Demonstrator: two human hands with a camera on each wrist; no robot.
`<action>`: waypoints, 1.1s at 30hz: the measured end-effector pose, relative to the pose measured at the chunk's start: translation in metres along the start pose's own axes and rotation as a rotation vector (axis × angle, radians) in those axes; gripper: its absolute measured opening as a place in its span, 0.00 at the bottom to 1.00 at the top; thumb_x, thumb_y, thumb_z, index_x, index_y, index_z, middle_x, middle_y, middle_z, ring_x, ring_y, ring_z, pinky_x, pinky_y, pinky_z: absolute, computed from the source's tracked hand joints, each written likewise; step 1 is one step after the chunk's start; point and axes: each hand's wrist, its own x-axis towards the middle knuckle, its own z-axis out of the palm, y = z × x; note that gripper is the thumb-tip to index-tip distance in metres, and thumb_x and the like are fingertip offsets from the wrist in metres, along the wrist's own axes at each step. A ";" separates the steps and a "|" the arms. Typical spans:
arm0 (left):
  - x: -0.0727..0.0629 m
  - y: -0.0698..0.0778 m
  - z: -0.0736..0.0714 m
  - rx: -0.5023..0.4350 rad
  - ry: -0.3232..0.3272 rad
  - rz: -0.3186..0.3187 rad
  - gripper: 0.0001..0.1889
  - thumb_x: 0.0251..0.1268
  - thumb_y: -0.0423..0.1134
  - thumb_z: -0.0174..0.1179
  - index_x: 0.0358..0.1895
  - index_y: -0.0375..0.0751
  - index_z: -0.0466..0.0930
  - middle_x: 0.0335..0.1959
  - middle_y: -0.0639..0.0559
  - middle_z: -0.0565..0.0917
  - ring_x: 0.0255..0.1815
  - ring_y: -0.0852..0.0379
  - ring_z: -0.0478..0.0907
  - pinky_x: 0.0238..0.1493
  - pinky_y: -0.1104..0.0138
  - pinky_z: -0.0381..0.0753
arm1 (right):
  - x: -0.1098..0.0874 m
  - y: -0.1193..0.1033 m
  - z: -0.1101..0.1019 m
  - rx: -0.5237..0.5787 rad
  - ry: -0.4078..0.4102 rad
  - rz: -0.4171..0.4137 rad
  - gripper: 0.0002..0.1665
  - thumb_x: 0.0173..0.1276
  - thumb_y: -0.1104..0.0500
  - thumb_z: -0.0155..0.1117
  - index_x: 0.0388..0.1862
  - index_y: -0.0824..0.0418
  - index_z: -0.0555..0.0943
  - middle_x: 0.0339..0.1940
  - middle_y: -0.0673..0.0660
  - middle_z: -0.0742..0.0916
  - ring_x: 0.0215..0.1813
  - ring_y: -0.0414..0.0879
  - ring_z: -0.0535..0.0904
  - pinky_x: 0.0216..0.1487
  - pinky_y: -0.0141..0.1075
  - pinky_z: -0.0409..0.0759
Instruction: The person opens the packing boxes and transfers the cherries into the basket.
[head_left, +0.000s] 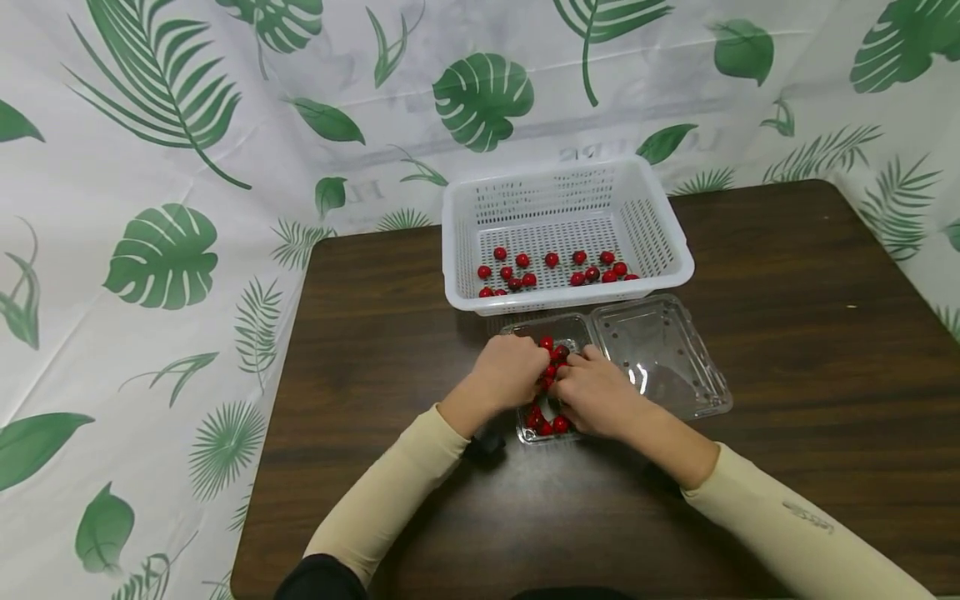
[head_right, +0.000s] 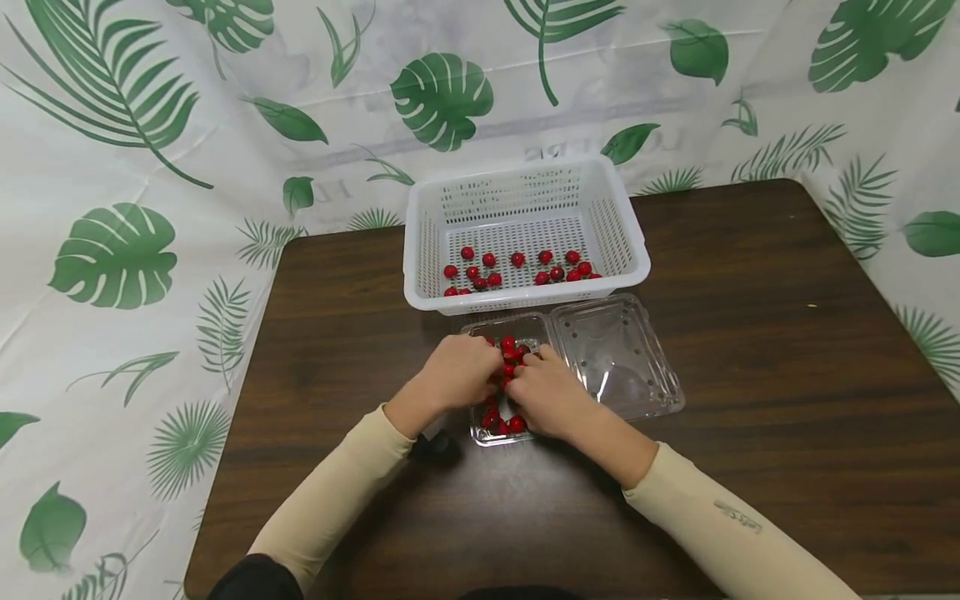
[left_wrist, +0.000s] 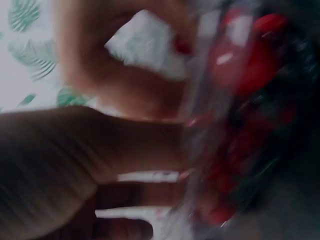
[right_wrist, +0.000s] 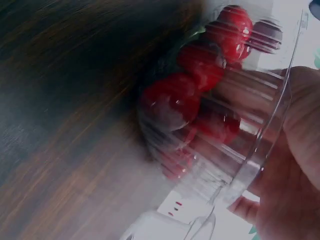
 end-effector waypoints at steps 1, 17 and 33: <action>0.000 0.004 0.003 0.027 0.005 -0.018 0.08 0.54 0.42 0.69 0.22 0.50 0.80 0.19 0.55 0.80 0.22 0.54 0.79 0.23 0.59 0.79 | 0.001 -0.001 0.001 -0.007 0.008 0.006 0.04 0.51 0.59 0.72 0.25 0.53 0.84 0.23 0.50 0.83 0.32 0.51 0.75 0.34 0.41 0.62; 0.004 0.025 0.013 0.123 0.098 -0.188 0.06 0.60 0.39 0.63 0.26 0.51 0.87 0.23 0.52 0.84 0.23 0.51 0.80 0.20 0.58 0.79 | 0.009 -0.004 0.011 -0.112 0.017 0.067 0.14 0.44 0.63 0.71 0.13 0.53 0.73 0.18 0.51 0.79 0.28 0.52 0.73 0.35 0.44 0.63; 0.004 0.028 0.023 0.115 0.085 -0.213 0.05 0.56 0.40 0.66 0.24 0.50 0.85 0.23 0.52 0.84 0.22 0.50 0.80 0.18 0.58 0.77 | 0.008 0.001 0.004 0.037 0.035 0.092 0.11 0.47 0.60 0.73 0.17 0.55 0.77 0.20 0.51 0.82 0.28 0.51 0.78 0.33 0.43 0.66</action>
